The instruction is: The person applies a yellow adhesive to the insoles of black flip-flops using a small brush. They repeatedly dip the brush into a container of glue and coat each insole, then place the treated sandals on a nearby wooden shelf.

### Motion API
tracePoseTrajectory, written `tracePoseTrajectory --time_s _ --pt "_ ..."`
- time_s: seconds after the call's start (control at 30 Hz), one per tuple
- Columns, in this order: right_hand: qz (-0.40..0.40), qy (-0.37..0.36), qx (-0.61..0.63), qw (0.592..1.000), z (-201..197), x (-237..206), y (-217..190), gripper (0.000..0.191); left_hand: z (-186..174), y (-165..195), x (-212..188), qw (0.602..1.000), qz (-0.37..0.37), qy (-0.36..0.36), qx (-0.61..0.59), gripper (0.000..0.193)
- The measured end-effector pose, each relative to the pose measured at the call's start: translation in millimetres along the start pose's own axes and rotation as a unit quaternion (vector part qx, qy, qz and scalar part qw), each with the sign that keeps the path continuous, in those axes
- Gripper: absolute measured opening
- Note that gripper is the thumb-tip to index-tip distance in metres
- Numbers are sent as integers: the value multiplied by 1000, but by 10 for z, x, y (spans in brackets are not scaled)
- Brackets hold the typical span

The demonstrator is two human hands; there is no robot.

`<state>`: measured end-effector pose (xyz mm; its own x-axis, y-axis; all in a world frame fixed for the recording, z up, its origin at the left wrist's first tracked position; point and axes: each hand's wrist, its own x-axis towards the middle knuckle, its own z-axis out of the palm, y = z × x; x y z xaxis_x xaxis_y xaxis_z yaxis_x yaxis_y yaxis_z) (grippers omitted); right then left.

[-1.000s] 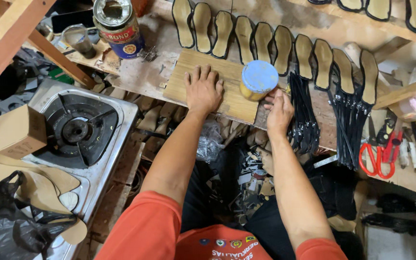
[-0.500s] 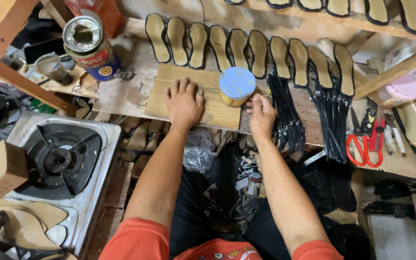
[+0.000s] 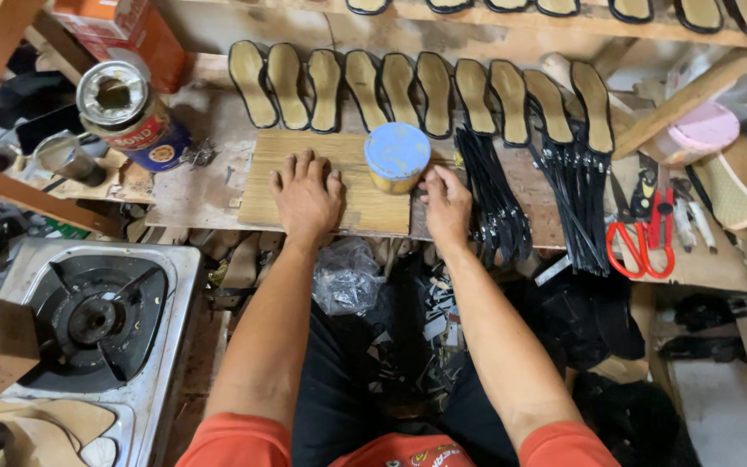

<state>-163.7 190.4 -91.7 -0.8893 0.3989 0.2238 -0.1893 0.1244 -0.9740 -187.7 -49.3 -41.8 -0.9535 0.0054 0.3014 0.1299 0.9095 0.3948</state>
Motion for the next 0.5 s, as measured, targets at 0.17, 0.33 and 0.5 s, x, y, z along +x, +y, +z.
tracePoseTrajectory --time_s 0.17,0.33,0.5 --pt "-19 8 -5 1000 0 28 51 41 25 19 8 1000 8 3 -2 41" --pt "-13 21 11 1000 5 17 58 38 70 32 0 1000 24 1 -7 40" --pt "-37 34 -28 998 -18 -17 9 34 125 33 13 999 31 -5 -19 40"
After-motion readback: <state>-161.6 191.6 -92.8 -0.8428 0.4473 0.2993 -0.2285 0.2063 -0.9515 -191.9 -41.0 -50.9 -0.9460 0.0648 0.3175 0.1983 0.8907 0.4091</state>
